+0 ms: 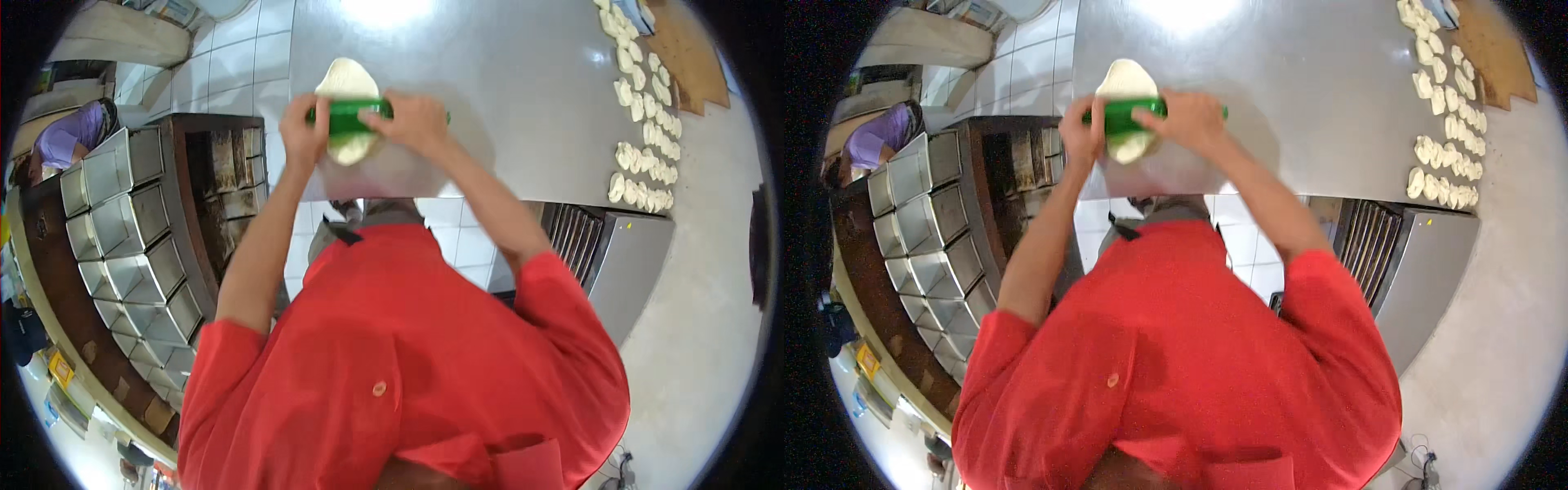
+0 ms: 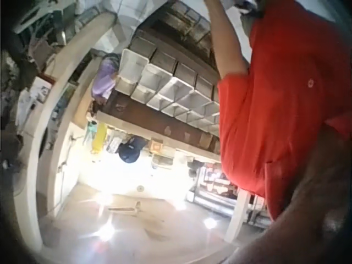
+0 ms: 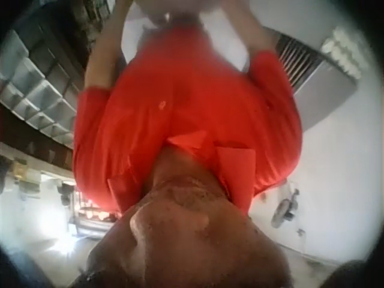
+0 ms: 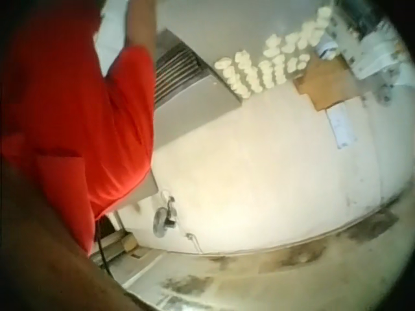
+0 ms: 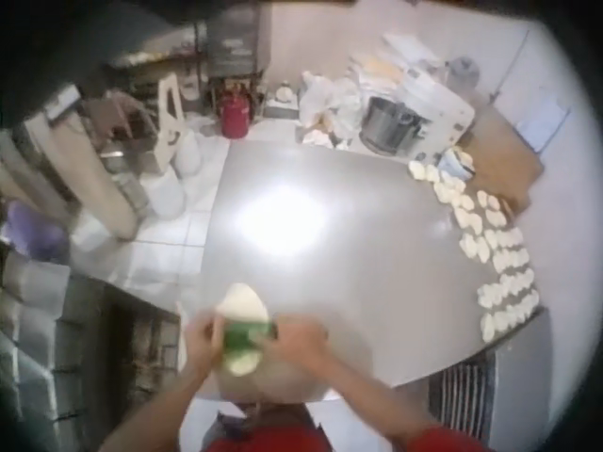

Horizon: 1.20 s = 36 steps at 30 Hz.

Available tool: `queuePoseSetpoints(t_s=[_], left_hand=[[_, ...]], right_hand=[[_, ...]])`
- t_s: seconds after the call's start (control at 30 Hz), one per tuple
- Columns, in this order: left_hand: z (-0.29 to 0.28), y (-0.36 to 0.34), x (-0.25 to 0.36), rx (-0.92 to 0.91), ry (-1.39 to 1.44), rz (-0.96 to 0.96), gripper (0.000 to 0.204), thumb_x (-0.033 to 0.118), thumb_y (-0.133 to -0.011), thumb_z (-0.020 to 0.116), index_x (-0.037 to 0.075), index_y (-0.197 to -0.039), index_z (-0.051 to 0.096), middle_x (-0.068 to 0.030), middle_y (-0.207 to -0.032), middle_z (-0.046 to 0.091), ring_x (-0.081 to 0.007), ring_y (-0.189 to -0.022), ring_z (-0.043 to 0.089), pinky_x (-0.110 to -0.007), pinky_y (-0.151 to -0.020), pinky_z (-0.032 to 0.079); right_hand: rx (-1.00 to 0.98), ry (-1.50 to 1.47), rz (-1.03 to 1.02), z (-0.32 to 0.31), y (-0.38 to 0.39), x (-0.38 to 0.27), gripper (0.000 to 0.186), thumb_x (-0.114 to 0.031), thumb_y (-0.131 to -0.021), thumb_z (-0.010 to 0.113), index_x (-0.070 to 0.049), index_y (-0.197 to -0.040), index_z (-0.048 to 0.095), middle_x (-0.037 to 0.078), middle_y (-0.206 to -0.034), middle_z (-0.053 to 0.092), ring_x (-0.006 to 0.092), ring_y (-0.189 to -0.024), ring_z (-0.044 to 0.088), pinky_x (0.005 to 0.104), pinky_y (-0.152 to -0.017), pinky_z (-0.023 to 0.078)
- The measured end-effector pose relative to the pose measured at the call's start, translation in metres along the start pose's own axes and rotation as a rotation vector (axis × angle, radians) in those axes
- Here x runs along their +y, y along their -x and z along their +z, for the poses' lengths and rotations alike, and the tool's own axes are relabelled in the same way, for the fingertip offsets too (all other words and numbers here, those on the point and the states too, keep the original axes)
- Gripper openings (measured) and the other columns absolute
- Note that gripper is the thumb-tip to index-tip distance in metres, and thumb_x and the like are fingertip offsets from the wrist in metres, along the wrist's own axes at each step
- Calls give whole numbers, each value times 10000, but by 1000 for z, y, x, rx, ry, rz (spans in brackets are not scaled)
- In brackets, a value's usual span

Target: Preparing and shaping dough pieces, rolling them with a bottle, and placing them into metal bread pans.

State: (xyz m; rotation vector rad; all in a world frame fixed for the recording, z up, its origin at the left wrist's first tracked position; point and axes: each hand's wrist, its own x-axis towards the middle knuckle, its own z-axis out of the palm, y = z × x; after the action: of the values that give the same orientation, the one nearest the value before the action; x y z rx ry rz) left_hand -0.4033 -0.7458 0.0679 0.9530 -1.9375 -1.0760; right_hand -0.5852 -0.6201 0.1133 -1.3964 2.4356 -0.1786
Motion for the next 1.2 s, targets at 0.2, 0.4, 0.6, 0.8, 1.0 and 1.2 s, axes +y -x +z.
queuePoseSetpoints(t_s=[0.2,0.4,0.6,0.8,1.0,1.2], left_hand=[[-27,73,-24,-112,111,289,197,89,-849,788,96,-1043,751,-96,-1223,641,-316,-1126,612,-416,-986,522],[-58,124,-31,-289,-44,688,405,119,-792,848,183,-1171,718,-93,-1356,526,-420,-1279,498,-522,-1127,448],[-44,86,13,-235,-82,348,251,139,-879,760,144,-1129,737,-102,-1257,597,-341,-1187,576,-448,-1030,477],[6,-85,47,-58,-271,-419,370,318,-998,596,61,-825,798,-100,-787,707,-314,-755,637,-404,-757,486],[3,-18,15,87,-514,344,169,220,-933,689,164,-1083,743,-46,-1096,688,-258,-1021,620,-379,-888,459],[25,-104,27,-207,-705,109,187,203,-931,594,122,-924,763,-132,-885,715,-333,-819,647,-422,-816,511]], right_hand=[[332,-52,-181,36,94,-11,727,-743,-772,729,-209,-1265,697,50,-968,746,228,-898,685,389,-878,478],[537,-133,-286,62,138,-3,702,-685,-742,781,-227,-1268,701,45,-1052,714,225,-974,645,407,-972,409],[322,-134,-285,25,96,1,641,-650,-770,777,-209,-1231,707,38,-1102,700,227,-1002,629,420,-977,390],[176,-116,43,-8,-69,-8,309,-413,-920,703,-125,-1033,692,33,-974,714,261,-905,629,431,-894,423],[716,-231,-209,23,-35,-35,162,-273,-892,679,-119,-933,652,66,-984,690,292,-863,617,431,-733,446],[567,-35,-2,19,-110,-48,120,-186,-862,626,-83,-889,682,124,-904,615,340,-844,576,435,-667,445]])
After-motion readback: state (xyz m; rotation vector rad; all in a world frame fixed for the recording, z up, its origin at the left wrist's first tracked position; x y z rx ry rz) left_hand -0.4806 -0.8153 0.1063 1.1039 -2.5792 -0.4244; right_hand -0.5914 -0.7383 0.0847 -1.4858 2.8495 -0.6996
